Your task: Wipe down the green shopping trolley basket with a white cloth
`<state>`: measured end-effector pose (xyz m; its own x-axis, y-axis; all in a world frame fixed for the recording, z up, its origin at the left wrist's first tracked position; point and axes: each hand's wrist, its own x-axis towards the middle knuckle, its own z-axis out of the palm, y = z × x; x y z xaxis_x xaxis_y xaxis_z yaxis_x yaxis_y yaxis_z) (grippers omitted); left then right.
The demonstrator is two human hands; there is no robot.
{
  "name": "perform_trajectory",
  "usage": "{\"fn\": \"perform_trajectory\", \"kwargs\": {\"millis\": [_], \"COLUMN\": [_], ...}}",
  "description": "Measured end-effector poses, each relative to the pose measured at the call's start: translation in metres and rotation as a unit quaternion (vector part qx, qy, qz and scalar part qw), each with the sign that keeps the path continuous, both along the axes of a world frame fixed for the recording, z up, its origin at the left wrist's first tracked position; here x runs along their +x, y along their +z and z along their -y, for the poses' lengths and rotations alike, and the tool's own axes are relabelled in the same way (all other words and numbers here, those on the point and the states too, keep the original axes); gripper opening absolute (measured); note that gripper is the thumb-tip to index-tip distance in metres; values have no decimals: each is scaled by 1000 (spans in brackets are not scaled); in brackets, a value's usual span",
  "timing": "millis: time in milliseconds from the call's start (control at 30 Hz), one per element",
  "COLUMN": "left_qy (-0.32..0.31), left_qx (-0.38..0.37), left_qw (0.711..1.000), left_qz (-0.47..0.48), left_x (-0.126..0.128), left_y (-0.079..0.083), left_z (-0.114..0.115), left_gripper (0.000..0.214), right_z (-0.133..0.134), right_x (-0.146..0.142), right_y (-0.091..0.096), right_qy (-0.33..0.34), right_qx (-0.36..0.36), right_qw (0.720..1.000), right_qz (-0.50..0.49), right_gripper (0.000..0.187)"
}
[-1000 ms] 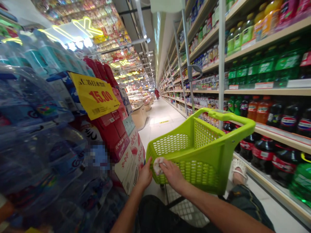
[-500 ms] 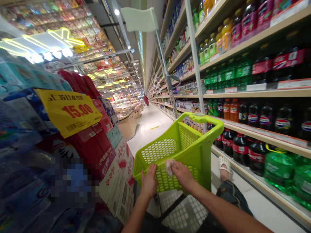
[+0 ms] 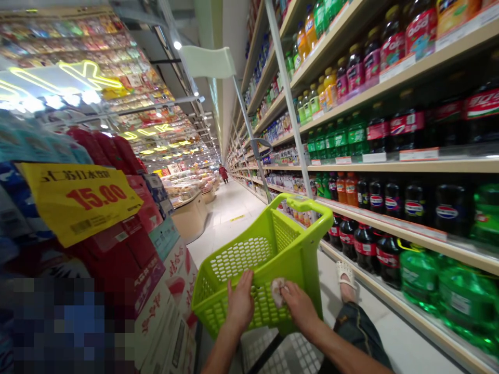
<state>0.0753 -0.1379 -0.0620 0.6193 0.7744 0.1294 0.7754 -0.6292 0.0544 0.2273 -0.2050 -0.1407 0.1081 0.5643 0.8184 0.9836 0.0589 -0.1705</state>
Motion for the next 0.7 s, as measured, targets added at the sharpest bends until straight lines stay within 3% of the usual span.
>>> {"fn": "perform_trajectory", "kwargs": {"millis": [167,333,500,700], "left_qy": [-23,-23,-70,-86], "left_qx": [16,8,28,29], "left_qw": [1000,1000,997,996], "left_qz": [7,2,28,15], "left_x": [12,19,38,58], "left_y": [0,6,16,14], "left_z": [3,7,11,17], "left_gripper": [77,78,78,77], "right_z": [1,10,16,26], "right_x": [18,26,44,48], "right_y": [28,15,33,15], "right_qy": [-17,-33,-56,-46], "right_qx": [35,-1,50,-30], "right_qw": [998,999,995,997], "right_qz": [-42,-39,-67,-60], "right_gripper": [33,31,35,35]}}
